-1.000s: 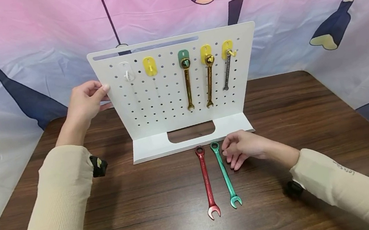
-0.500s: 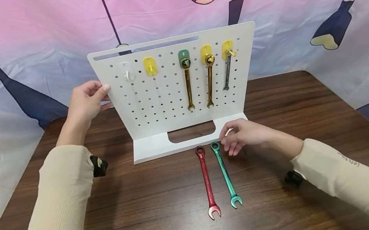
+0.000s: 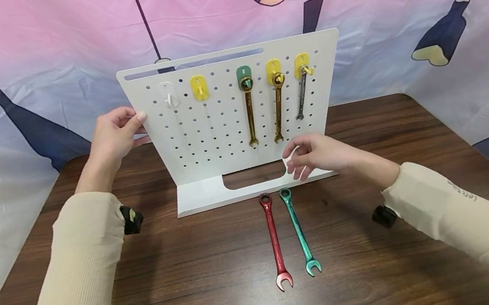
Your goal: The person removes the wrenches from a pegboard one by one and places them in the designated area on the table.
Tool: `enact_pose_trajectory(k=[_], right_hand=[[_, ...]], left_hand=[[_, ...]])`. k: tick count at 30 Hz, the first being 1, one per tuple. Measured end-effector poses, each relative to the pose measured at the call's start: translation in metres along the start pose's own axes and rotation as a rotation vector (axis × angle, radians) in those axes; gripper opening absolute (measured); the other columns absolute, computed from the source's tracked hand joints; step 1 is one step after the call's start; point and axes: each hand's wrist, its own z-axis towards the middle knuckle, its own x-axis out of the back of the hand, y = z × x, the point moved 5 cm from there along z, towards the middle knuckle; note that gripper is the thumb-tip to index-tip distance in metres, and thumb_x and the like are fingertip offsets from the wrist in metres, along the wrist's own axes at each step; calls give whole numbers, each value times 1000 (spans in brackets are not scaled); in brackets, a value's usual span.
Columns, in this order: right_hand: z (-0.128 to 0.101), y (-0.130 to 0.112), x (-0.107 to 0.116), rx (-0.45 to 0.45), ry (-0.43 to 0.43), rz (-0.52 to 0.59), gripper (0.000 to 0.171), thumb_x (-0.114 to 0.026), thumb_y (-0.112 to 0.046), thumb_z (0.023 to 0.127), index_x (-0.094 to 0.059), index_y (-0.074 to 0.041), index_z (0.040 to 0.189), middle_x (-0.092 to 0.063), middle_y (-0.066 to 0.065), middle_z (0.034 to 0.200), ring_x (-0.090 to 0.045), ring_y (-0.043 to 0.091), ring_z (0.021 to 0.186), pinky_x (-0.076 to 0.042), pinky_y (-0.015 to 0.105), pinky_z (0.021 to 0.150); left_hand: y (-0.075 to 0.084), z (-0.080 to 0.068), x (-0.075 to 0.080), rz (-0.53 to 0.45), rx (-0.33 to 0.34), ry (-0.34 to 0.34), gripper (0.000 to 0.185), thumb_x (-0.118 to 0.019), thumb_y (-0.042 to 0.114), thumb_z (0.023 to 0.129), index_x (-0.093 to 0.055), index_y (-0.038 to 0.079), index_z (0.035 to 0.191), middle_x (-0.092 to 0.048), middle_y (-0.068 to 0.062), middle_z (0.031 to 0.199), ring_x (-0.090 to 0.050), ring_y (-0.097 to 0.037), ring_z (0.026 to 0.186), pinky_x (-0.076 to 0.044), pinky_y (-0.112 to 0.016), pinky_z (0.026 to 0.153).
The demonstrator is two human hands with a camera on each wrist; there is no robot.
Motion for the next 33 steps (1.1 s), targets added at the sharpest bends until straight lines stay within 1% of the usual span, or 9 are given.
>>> enact_pose_trajectory(k=[5,9,11,16,19,23,27,30,33], right_hand=[[7,-7,6,20,53,-20,24,-51,-1,93,-49,7,115,-64,19,95,-62,35,85,-57,41,73],[13,-13,8,46,74,-54,27,-52,-2,93,-48,8,118,-63,17,97,-61,32,88,-57,39,73],[17,-16,8,55,85,-67,29,-53,-3,92,-48,8,118,-62,18,99,-61,32,90,-58,35,72],[24,-24,11,73,106,-55,29,-52,-2,93,-47,8,120,-58,24,109,-58,33,95,-57,33,74],[28,-29,12,81,131,-46,29,-52,-1,93,-47,7,120,-56,24,113,-58,29,96,-57,33,76],[32,-37,14,91,176,-33,29,-53,0,92,-49,5,119,-56,22,114,-58,27,97,-56,34,78],[35,-43,15,100,197,-14,30,-52,0,92,-47,5,121,-54,22,116,-56,29,99,-55,35,81],[37,-47,16,104,206,-17,31,-53,-1,92,-47,3,122,-54,20,118,-55,31,102,-54,37,83],[39,-50,17,104,214,-20,32,-54,-2,91,-47,2,123,-53,18,119,-54,31,104,-53,37,83]], left_hand=[[0,0,0,-9,-6,-1,26,-56,27,90,-55,1,94,-58,6,79,-56,-8,75,-57,-21,68],[0,0,0,-9,-11,0,26,-56,26,90,-55,0,94,-58,6,78,-56,-8,74,-57,-23,69],[0,0,0,-9,-9,-1,27,-56,26,90,-55,0,94,-58,6,78,-56,-8,74,-57,-23,69],[1,0,0,-7,-7,-4,27,-56,26,90,-55,0,94,-57,5,78,-57,-8,74,-57,-22,69],[1,0,0,-9,-7,-6,27,-56,26,90,-55,0,95,-57,5,79,-57,-8,74,-57,-23,69],[1,0,1,-12,-6,-9,27,-56,26,90,-55,0,94,-58,6,79,-57,-8,75,-57,-23,69],[1,0,1,-20,-8,-8,25,-56,26,90,-56,1,94,-59,7,78,-57,-8,74,-57,-22,69],[1,0,1,-23,-6,-8,25,-56,26,90,-56,1,93,-59,7,77,-57,-8,74,-57,-22,69],[1,0,1,-21,-2,-10,26,-56,26,90,-56,1,94,-59,7,78,-57,-8,74,-57,-22,69]])
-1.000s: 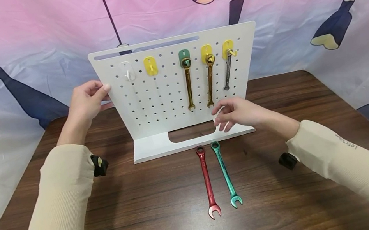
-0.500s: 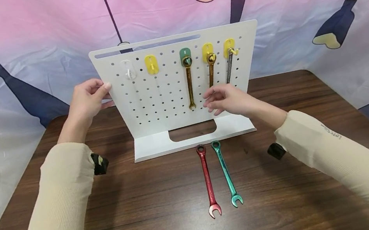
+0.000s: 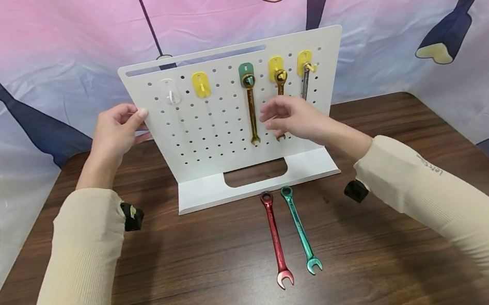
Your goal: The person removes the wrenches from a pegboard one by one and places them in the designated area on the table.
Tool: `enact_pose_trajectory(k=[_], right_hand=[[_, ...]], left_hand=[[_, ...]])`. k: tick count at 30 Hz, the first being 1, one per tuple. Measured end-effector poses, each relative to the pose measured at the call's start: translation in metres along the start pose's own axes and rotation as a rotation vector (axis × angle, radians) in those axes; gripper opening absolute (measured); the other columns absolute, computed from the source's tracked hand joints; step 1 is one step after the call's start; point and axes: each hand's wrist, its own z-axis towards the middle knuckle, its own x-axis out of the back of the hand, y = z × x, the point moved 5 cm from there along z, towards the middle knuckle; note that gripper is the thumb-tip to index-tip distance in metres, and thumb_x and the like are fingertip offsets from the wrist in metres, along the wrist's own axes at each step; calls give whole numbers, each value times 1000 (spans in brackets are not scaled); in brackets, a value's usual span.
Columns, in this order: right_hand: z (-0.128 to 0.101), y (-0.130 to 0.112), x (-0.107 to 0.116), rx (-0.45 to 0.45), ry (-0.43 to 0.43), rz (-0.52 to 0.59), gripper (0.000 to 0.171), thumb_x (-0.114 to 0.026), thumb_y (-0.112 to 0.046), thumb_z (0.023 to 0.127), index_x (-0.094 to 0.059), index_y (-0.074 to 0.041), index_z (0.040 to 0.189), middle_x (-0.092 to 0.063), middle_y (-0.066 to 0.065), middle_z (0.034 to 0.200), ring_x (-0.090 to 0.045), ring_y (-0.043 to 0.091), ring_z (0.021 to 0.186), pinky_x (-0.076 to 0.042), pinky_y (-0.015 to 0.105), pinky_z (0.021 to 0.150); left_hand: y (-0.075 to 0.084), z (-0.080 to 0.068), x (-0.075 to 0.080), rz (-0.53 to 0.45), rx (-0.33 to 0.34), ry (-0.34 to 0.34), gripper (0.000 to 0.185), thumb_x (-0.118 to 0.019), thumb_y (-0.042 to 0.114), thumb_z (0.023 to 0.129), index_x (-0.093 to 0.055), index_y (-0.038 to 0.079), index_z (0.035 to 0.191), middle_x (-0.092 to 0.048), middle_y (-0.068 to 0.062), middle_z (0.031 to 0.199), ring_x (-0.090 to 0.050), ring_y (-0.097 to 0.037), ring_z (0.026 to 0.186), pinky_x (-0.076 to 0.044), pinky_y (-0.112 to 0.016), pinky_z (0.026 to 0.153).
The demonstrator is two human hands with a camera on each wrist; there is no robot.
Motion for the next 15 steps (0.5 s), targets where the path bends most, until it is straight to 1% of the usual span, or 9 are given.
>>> enact_pose_trajectory(k=[3,7,12,15], right_hand=[[3,-2,1,0,8,1,33,-54,-3,92,-46,1,123,-53,16,121,-53,27,106,-53,34,84],[6,-5,2,-2,20,4,34,-54,-4,92,-45,0,125,-52,14,122,-52,24,107,-52,33,86],[9,-9,1,2,22,44,38,-54,-2,92,-41,0,128,-50,14,123,-52,24,108,-52,33,87],[11,-12,0,-1,26,42,40,-54,-3,92,-40,-1,129,-49,12,124,-52,22,108,-52,30,86]], left_hand=[[0,0,0,4,2,-2,26,-56,26,90,-55,0,94,-59,7,79,-57,-8,75,-57,-22,69],[-1,0,0,3,3,-4,26,-56,26,90,-55,1,94,-59,7,79,-57,-8,75,-57,-22,69],[0,0,0,0,3,-3,25,-56,26,90,-56,1,94,-59,7,78,-57,-9,74,-57,-22,69],[0,0,0,-6,1,-2,25,-56,26,90,-56,0,94,-59,7,78,-57,-10,75,-57,-23,69]])
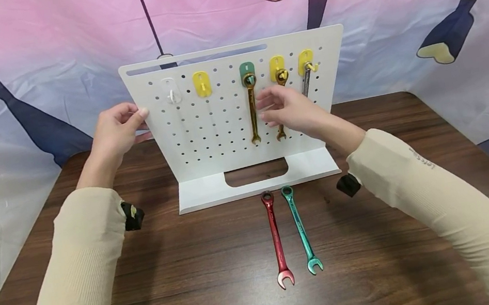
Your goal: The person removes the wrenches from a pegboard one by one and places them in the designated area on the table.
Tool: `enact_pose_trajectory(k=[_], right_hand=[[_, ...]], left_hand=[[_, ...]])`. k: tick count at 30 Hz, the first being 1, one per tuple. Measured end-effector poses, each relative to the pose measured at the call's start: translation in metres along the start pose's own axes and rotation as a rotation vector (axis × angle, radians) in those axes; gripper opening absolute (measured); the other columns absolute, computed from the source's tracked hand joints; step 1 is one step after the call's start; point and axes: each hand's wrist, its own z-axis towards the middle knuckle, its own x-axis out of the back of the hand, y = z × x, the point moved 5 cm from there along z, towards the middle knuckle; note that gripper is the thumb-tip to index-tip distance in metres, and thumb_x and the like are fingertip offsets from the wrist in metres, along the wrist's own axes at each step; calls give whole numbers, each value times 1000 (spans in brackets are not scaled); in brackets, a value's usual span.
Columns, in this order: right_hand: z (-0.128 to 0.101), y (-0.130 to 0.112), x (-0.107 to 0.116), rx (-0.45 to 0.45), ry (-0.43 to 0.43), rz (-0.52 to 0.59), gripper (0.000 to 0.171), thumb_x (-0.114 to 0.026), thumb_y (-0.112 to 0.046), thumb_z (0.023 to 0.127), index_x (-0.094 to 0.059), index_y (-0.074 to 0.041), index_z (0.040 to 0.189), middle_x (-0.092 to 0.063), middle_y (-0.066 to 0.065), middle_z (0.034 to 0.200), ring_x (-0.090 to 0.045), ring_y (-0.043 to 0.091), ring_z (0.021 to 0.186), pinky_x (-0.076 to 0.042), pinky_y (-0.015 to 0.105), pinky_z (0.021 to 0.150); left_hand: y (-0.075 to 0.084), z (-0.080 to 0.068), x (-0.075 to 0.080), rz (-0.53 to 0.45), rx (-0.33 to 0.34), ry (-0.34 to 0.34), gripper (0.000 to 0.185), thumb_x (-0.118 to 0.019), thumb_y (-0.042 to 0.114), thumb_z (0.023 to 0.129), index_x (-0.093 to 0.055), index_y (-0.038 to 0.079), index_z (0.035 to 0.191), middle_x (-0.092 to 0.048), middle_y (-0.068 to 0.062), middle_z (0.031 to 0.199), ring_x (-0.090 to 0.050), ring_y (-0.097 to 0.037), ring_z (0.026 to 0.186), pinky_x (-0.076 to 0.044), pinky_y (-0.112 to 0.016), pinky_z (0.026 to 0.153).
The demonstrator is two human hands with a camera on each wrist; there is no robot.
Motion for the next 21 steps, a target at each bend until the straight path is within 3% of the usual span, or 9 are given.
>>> enact_pose_trajectory(k=[4,21], right_hand=[[2,-1,-1,-15,12,-20,41,-56,-8,92,-40,-3,130,-49,10,125,-53,19,107,-52,27,84],[9,-1,-3,-53,22,12,40,-54,-9,93,-39,-4,130,-49,13,119,-52,24,104,-53,32,83]], left_hand=[[0,0,0,-4,-1,0,25,-56,25,90,-55,0,94,-59,6,78,-58,-11,76,-57,-23,69],[0,0,0,-13,8,1,24,-56,25,90,-56,2,92,-57,4,80,-56,-11,76,-57,-24,71]])
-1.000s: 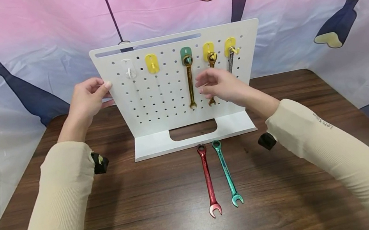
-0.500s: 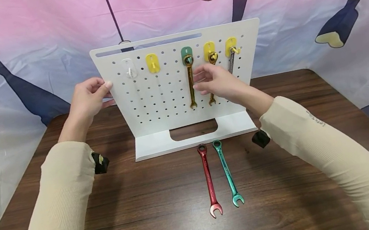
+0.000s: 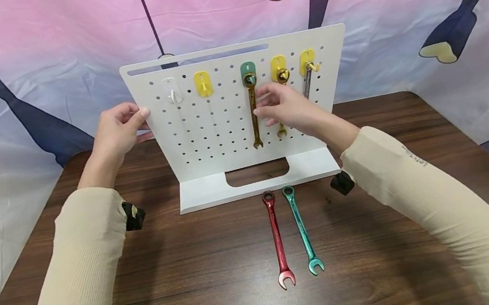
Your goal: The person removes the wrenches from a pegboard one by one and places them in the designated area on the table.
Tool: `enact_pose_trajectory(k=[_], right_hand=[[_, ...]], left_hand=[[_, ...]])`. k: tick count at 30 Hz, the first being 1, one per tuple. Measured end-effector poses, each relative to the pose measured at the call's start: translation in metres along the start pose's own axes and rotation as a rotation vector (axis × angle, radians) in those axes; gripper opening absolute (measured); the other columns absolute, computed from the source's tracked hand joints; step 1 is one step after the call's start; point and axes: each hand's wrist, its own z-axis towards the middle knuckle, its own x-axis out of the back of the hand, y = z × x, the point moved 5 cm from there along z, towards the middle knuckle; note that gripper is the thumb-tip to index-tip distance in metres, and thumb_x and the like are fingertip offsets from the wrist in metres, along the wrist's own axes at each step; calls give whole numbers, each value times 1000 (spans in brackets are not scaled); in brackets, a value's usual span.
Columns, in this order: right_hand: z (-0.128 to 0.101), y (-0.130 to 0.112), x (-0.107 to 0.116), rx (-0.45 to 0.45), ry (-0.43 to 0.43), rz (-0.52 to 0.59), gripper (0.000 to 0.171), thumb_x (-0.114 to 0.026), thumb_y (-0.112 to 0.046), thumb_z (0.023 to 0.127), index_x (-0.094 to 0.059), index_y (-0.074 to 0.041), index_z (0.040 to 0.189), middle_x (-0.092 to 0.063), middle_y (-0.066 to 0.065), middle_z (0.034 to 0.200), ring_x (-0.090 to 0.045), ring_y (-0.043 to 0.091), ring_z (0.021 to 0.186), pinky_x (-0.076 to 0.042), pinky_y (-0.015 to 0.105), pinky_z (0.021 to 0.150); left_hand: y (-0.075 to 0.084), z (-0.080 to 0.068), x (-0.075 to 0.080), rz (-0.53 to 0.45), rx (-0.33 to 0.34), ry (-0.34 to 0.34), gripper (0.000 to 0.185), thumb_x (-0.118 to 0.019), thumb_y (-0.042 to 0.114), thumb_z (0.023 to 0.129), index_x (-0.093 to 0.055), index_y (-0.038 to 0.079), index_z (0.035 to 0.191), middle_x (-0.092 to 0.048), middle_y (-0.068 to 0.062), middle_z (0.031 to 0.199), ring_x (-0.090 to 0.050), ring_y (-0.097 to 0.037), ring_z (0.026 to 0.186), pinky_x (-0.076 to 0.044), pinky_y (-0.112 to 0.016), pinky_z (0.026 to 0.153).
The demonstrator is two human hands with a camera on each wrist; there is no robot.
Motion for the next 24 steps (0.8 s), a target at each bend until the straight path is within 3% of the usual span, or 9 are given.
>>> enact_pose_trajectory(k=[8,16,24], right_hand=[[-1,-1,-2,6,12,-41,32,-53,-9,93,-45,-1,123,-52,14,112,-54,31,99,-54,32,80],[-6,-3,-2,32,9,-33,13,-51,-11,95,-53,0,101,-53,13,92,-54,27,85,-54,36,79],[-11,-4,0,33,6,-43,14,-50,-11,95,-55,1,101,-55,12,91,-57,25,85,-55,36,77]], left_hand=[[0,-1,1,5,-2,6,24,-56,25,90,-56,1,92,-58,4,79,-57,-11,76,-57,-23,70],[0,0,0,22,-4,0,26,-55,26,90,-55,0,93,-58,5,80,-56,-10,75,-57,-24,71],[0,0,-1,39,0,2,27,-55,27,90,-55,0,94,-58,5,80,-55,-9,76,-56,-29,76]])
